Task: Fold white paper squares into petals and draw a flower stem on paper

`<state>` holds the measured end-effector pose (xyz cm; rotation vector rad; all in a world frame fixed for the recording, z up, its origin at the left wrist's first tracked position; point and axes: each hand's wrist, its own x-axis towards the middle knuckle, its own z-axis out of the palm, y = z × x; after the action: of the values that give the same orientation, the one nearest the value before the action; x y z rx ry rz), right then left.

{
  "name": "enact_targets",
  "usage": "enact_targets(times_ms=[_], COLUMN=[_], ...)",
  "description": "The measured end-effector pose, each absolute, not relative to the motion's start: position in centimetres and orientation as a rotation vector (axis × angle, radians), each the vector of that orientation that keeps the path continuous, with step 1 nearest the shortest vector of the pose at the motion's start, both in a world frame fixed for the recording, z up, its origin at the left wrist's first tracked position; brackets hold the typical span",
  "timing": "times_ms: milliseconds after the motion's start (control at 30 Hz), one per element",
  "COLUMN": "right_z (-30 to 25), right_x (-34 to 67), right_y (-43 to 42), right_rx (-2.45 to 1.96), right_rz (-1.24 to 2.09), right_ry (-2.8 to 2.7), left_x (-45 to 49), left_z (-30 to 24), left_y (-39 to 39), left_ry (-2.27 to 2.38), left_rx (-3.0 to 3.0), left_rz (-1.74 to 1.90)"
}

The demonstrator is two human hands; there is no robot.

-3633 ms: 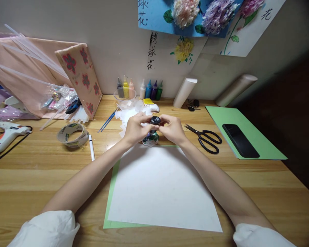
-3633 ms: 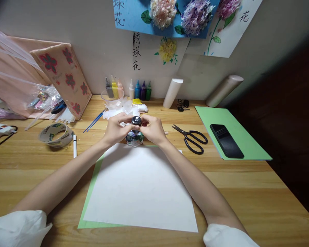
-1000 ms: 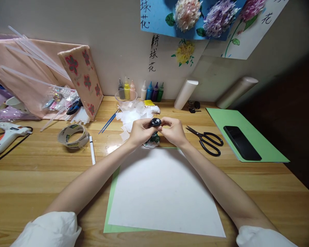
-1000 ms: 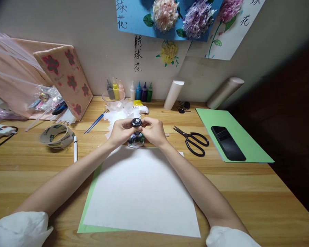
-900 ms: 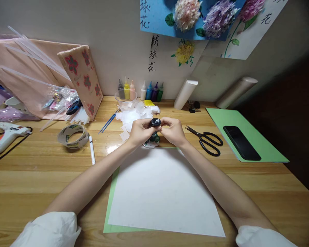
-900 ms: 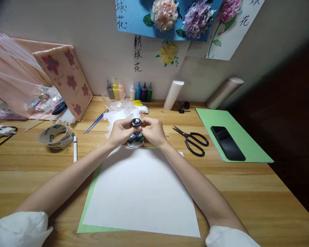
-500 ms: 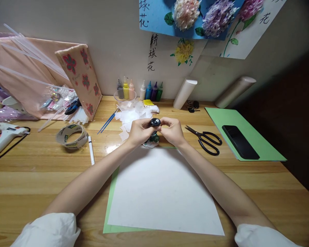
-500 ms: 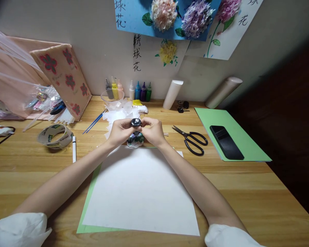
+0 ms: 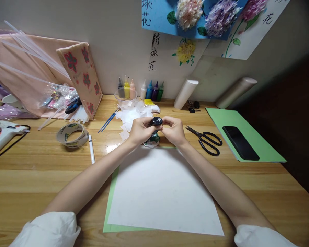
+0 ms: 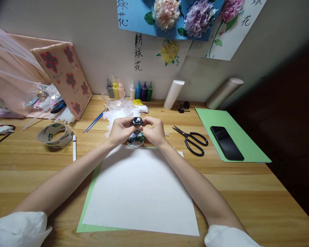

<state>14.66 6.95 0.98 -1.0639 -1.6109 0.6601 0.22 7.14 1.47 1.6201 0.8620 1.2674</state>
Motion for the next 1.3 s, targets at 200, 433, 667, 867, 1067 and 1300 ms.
enact_targets(times_ms=[200,433,667,867,1067,1300], right_z=[2.1,2.9,3.2,2.9,3.1,5.6], right_x=[15.1,15.6,15.9,15.9,15.5,18.0], right_y=[7.1,7.0,7.4,7.5,7.1,6.7], right_rx=[-1.081,-1.125,-1.226,-1.276,-1.29,-1.065], right_rz=[0.742,0.811,0.903,0.966,1.02,0.969], right_ry=[-1.696,-1.745,-1.563,-1.464,-1.43,-1.886], left_x=[0.2,-0.9,-2.1,-2.1,-1.2,-2.0], left_z=[2.2,3.1,3.1,3.2,3.1,4.8], left_y=[7.6,8.2,9.5,8.4,6.7,6.9], left_ry=[0.803,0.683,0.813,0.989,1.257,1.126], left_rx=[1.538,1.564,1.481,1.934,2.349,2.586], left_rz=[1.231,1.048,0.959,0.816,1.012,0.908])
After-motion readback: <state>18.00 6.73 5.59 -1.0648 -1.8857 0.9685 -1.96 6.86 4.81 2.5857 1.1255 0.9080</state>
